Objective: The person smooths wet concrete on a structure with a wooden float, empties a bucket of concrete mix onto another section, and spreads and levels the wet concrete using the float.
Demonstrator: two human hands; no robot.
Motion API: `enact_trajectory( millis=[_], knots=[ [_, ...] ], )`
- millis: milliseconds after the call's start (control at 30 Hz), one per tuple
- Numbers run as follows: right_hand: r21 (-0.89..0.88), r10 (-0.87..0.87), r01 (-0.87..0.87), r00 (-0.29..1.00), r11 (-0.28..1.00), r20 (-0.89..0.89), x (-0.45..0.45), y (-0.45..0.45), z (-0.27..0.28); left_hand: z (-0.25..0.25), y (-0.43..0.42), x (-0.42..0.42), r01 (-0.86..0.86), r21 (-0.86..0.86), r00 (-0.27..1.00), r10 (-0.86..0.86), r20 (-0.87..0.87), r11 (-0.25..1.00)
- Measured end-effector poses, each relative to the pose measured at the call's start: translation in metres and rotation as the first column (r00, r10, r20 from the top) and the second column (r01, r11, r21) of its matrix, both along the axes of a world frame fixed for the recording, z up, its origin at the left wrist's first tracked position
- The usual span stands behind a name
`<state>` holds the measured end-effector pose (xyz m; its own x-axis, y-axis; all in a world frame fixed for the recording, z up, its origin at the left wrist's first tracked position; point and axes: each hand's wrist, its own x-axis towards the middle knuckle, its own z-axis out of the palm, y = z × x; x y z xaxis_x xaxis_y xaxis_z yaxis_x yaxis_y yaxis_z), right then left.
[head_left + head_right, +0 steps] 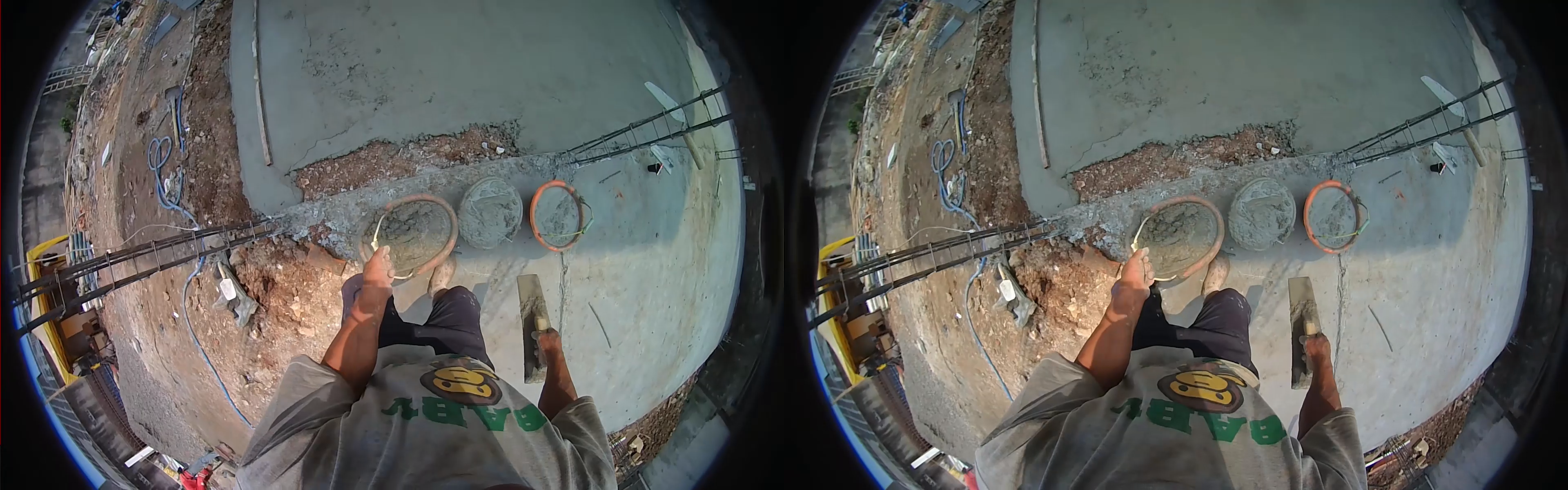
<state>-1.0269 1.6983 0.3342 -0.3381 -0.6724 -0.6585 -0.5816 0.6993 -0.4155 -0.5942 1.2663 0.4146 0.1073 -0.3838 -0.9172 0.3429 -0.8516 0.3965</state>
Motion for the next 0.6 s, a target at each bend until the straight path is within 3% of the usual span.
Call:
enact_trajectory(
  millis=[33,67,100,233,267,300,367,467,500,600],
  knots=[
    [0.137,-0.378,0.366,0.922,0.921,0.079,0.014,-0.042,0.038,0.003,-0.016,-0.007,0.009,0.003,1.000,-0.009,-0.027,1.000],
    [0.225,-0.612,0.584,0.786,0.780,0.082,0.035,-0.093,0.080,0.015,-0.032,-0.014,0.023,0.010,0.998,-0.022,-0.052,1.000],
    [0.236,-0.691,0.661,0.720,0.713,0.071,0.052,-0.126,0.108,0.022,-0.047,-0.018,0.040,0.015,0.997,-0.039,-0.073,0.999],
    [0.149,-0.853,0.841,0.520,0.521,0.047,0.114,-0.207,0.180,-0.009,-0.104,-0.015,0.023,0.100,0.999,-0.019,-0.037,0.995],
    [0.185,-0.849,0.830,0.524,0.527,0.069,0.119,-0.204,0.177,-0.017,-0.118,-0.013,0.014,0.097,0.999,-0.010,-0.042,0.995],
    [0.106,-0.805,0.799,0.580,0.592,0.124,0.122,-0.177,0.157,-0.025,-0.123,-0.007,-0.001,0.107,0.999,0.005,-0.041,0.994],
    [0.241,-0.859,0.831,0.512,0.501,0.018,0.154,-0.222,0.194,-0.022,-0.145,-0.002,-0.099,0.075,0.995,0.098,0.022,0.992],
    [0.284,-0.871,0.839,0.491,0.464,-0.029,0.184,-0.245,0.202,-0.038,-0.187,0.023,-0.094,0.140,0.994,0.085,0.072,0.986],
    [0.263,-0.870,0.839,0.493,0.476,0.005,0.187,-0.239,0.194,-0.044,-0.194,0.032,-0.103,0.089,0.994,0.101,0.033,0.991],
    [0.229,-0.847,0.816,0.523,0.531,0.098,0.187,-0.227,0.164,-0.060,-0.219,0.043,-0.033,0.109,0.968,0.004,0.250,0.993]
  ],
)
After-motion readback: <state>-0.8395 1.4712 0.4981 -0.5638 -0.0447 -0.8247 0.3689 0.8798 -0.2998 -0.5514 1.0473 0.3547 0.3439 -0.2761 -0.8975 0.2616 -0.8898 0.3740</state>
